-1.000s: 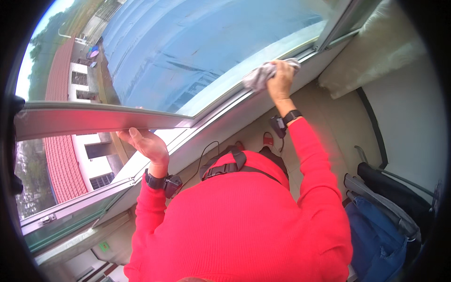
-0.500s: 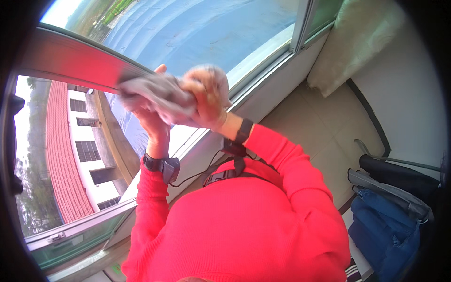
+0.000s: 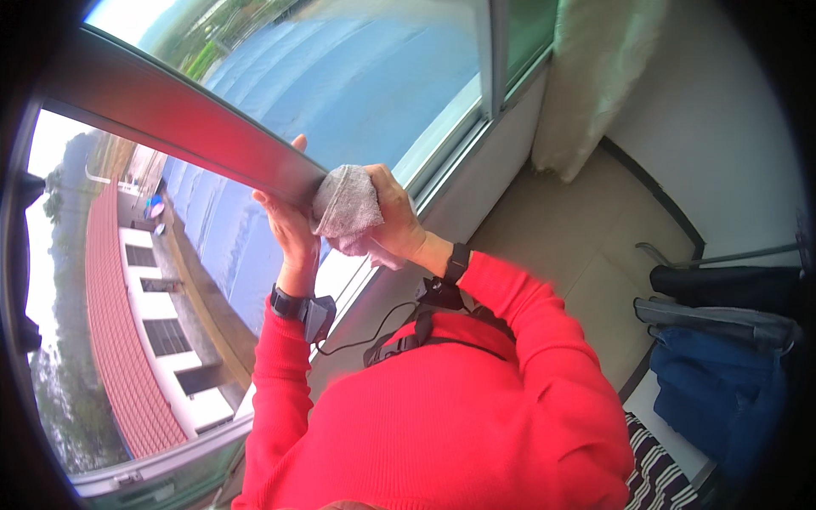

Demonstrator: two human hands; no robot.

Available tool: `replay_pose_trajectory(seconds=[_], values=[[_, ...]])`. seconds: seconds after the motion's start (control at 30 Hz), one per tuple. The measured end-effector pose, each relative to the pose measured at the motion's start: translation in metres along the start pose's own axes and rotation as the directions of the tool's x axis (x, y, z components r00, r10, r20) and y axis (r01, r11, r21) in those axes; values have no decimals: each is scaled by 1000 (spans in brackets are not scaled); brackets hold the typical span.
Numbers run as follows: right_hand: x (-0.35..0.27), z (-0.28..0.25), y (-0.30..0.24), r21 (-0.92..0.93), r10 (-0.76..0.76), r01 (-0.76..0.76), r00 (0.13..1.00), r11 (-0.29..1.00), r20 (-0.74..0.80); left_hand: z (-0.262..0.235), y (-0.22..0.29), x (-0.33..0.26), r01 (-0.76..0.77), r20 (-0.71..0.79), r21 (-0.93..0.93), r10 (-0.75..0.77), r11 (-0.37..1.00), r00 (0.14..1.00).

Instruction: The person wipes the window frame and glass with a cloth. They open and close the window multiple times to access different sections of the frame and glass, continuing to wipe the surfaces.

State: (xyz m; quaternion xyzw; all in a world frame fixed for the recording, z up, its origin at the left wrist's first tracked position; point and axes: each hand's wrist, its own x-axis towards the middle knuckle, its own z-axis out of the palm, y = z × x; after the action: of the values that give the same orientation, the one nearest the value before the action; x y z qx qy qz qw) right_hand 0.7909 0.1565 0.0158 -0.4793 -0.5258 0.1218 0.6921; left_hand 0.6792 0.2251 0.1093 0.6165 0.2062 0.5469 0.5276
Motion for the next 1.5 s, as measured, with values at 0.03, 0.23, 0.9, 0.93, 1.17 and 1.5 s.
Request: replay_pose_trajectory(seconds=[0.03, 0.23, 0.9, 0.93, 1.17, 1.5], values=[[6, -4, -3, 85, 39, -39, 999, 996, 3, 2, -5, 5, -26, 24, 26, 25, 999, 999], [0, -59, 7, 107, 189, -198, 978, 974, 87, 34, -43, 43, -180, 150, 58, 169, 982, 974], [-108, -238, 65, 570, 639, -359, 641, 739, -424, 206, -156, 176, -56, 392, -9, 55, 998, 918], [-110, -243, 65, 524, 634, -389, 626, 758, -453, 213, -161, 181, -58, 386, -18, 61, 998, 920], [-119, -258, 63, 600, 580, -246, 673, 761, -459, 246, -164, 190, -43, 339, -87, 70, 995, 938], [-94, -245, 41, 536, 528, -224, 670, 814, -522, 247, -157, 191, -141, 361, -51, 150, 989, 920]])
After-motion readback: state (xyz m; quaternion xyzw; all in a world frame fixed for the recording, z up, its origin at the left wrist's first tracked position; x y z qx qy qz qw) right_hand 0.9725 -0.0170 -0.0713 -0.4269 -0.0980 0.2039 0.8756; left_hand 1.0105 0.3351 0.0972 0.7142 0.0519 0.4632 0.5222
